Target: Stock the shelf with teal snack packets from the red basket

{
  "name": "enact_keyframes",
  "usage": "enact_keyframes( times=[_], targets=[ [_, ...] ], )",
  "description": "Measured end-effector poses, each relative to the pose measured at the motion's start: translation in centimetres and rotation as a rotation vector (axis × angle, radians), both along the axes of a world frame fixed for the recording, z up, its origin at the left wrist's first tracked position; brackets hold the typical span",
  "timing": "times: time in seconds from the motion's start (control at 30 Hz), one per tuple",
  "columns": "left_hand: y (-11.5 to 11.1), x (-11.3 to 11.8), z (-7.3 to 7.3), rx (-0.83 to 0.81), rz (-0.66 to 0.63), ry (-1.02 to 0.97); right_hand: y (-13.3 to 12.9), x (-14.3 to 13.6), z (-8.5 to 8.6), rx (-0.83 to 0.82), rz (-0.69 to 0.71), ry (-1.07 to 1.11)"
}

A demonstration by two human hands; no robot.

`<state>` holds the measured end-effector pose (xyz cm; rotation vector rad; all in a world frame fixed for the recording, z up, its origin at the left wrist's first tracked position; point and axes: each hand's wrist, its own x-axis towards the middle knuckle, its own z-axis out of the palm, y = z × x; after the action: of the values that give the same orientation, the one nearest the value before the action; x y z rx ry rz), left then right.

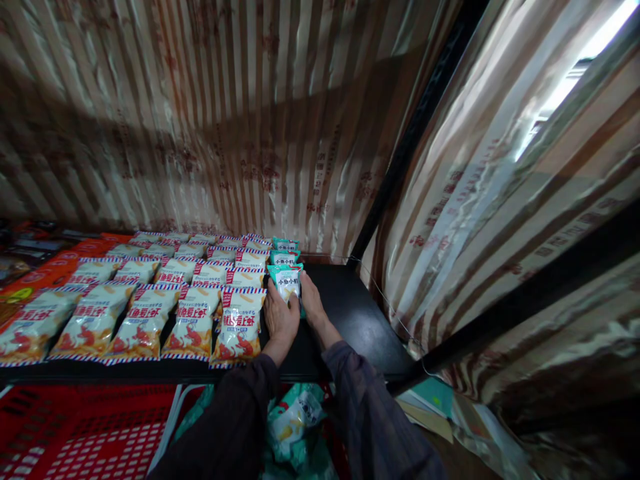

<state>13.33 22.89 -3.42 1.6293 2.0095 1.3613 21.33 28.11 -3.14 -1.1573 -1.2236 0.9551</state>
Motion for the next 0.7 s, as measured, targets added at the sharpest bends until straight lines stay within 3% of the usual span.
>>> enact_keyframes(
  times=[0.23, 0.47, 0.7],
  targets=[
    [-0.6, 0.1, -0.1, 0.001, 0.02, 0.05, -0.2, -0.1, -0.7, -0.011, 0.018, -0.008],
    [-0.6, 0.2, 0.0, -0.009, 0.03, 0.015, 1.4, 0.9, -0.5, 0.013, -0.207, -0.11],
    [-0.7, 0.2, 0.2, -0.03, 0.037, -0.014, 3.6, 0.6, -0.1, -0.08, -0.164, 0.014]
  ],
)
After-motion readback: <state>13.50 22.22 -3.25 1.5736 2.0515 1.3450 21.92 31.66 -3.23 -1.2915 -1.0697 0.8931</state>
